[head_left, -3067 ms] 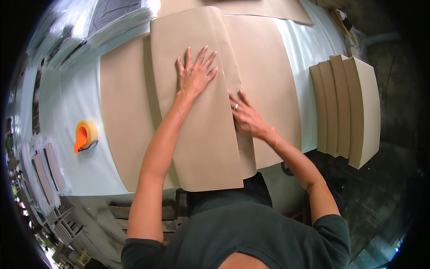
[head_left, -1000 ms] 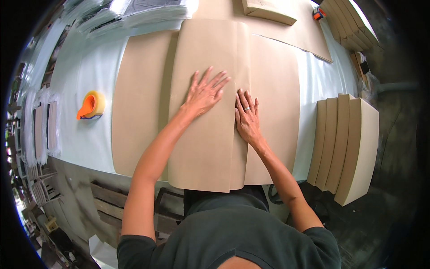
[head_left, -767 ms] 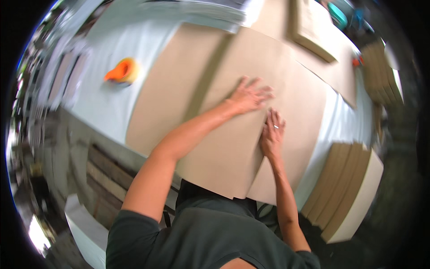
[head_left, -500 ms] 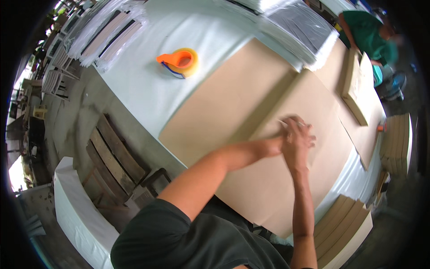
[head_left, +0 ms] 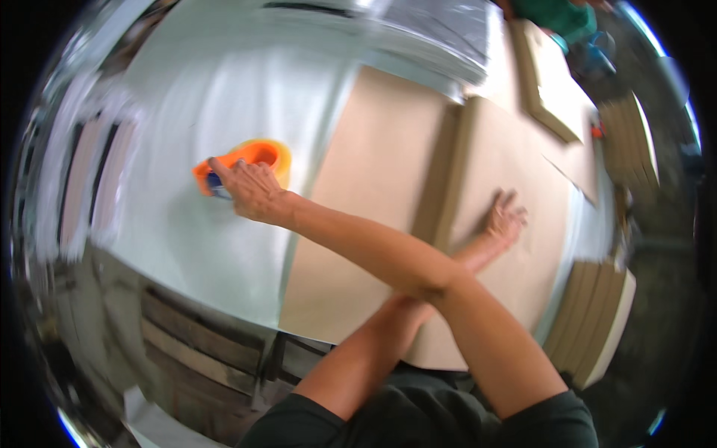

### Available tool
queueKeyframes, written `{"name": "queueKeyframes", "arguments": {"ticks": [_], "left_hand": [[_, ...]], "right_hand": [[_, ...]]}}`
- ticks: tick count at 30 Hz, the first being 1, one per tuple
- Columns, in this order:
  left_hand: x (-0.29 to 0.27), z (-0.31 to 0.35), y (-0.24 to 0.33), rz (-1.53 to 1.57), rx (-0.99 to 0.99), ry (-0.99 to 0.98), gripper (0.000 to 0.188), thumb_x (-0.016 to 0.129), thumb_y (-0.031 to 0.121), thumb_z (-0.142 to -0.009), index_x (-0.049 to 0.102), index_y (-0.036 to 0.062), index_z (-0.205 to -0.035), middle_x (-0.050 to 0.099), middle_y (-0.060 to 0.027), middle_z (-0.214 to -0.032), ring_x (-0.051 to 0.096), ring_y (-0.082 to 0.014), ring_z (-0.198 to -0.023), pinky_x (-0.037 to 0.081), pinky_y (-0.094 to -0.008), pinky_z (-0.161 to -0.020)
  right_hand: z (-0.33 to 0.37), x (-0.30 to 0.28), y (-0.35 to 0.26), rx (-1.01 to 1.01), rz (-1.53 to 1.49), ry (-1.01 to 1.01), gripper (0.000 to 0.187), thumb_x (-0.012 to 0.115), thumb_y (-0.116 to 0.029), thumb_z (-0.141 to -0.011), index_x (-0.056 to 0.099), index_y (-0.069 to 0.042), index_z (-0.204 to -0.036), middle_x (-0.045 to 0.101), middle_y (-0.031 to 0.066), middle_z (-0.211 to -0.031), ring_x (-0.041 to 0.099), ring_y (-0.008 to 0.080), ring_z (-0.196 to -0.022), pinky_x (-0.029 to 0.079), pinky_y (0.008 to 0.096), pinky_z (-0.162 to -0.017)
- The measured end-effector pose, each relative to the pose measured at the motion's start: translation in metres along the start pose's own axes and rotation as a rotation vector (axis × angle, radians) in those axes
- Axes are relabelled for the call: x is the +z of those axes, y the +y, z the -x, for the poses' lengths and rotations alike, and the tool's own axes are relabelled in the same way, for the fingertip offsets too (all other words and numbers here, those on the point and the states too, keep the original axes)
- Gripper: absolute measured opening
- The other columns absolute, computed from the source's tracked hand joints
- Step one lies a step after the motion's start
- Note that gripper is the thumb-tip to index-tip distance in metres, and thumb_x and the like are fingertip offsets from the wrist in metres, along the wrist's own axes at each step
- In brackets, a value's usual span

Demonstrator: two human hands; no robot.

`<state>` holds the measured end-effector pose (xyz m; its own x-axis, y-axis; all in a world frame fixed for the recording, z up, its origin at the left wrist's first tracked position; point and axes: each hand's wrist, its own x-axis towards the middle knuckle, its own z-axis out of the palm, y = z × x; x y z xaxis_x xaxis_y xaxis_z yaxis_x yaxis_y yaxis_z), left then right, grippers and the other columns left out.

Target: The person wraps black packaged items in large sheets of brown paper, folding the paper around the items and securing it with clear tape from a dispenser.

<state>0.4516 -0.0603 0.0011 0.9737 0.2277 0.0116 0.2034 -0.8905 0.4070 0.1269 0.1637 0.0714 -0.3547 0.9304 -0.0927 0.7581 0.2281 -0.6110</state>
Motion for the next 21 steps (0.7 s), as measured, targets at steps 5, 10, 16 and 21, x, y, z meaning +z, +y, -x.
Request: {"name": "queueKeyframes", "arguments": {"ticks": [5, 10, 16, 21], "left_hand": [[-0.009, -0.011, -0.007, -0.142, 0.15, -0.096, 0.051, 0.041, 0.052, -0.093, 0.04, 0.0386, -0.141, 0.026, 0.0127, -0.154, 0.013, -0.0325, -0.145, 0.005, -0.0663, -0.111], [-0.029, -0.034, -0.024, -0.196, 0.367, -0.174, 0.047, 0.043, 0.054, -0.092, 0.049, 0.0362, -0.135, 0.034, 0.0089, -0.15, 0.02, -0.0255, -0.144, 0.009, -0.062, -0.113], [-0.053, -0.049, -0.053, -0.054, 0.587, -0.149, 0.036, 0.042, 0.054, -0.093, 0.059, 0.043, -0.124, 0.046, 0.0157, -0.141, 0.029, -0.0221, -0.14, 0.013, -0.0603, -0.115], [-0.032, -0.064, -0.047, 0.058, 0.453, 0.006, 0.047, 0.042, 0.041, -0.098, 0.041, 0.0271, -0.142, 0.039, 0.0007, -0.148, 0.028, -0.0231, -0.141, 0.021, -0.0469, -0.117]], "right_hand": [[0.14, -0.159, 0.028, 0.16, -0.375, 0.33, 0.088, 0.084, -0.025, -0.068, 0.033, -0.014, -0.138, 0.062, 0.0248, -0.107, 0.062, 0.04, -0.097, 0.05, 0.0442, -0.082], [0.342, -0.242, 0.064, 0.463, -0.355, 0.782, 0.107, 0.09, -0.031, -0.057, 0.032, -0.019, -0.146, 0.065, 0.0159, -0.109, 0.064, 0.0302, -0.099, 0.051, 0.0415, -0.09], [0.453, -0.214, 0.118, 0.918, -0.139, 1.026, 0.086, 0.08, -0.031, -0.057, 0.051, -0.018, -0.137, 0.067, 0.0119, -0.109, 0.065, 0.0248, -0.098, 0.053, 0.0348, -0.087], [0.478, -0.196, 0.142, 1.172, -0.183, 0.805, 0.079, 0.074, -0.04, -0.059, 0.058, -0.017, -0.132, 0.067, 0.0142, -0.11, 0.065, 0.0222, -0.096, 0.05, 0.0306, -0.085]]}}
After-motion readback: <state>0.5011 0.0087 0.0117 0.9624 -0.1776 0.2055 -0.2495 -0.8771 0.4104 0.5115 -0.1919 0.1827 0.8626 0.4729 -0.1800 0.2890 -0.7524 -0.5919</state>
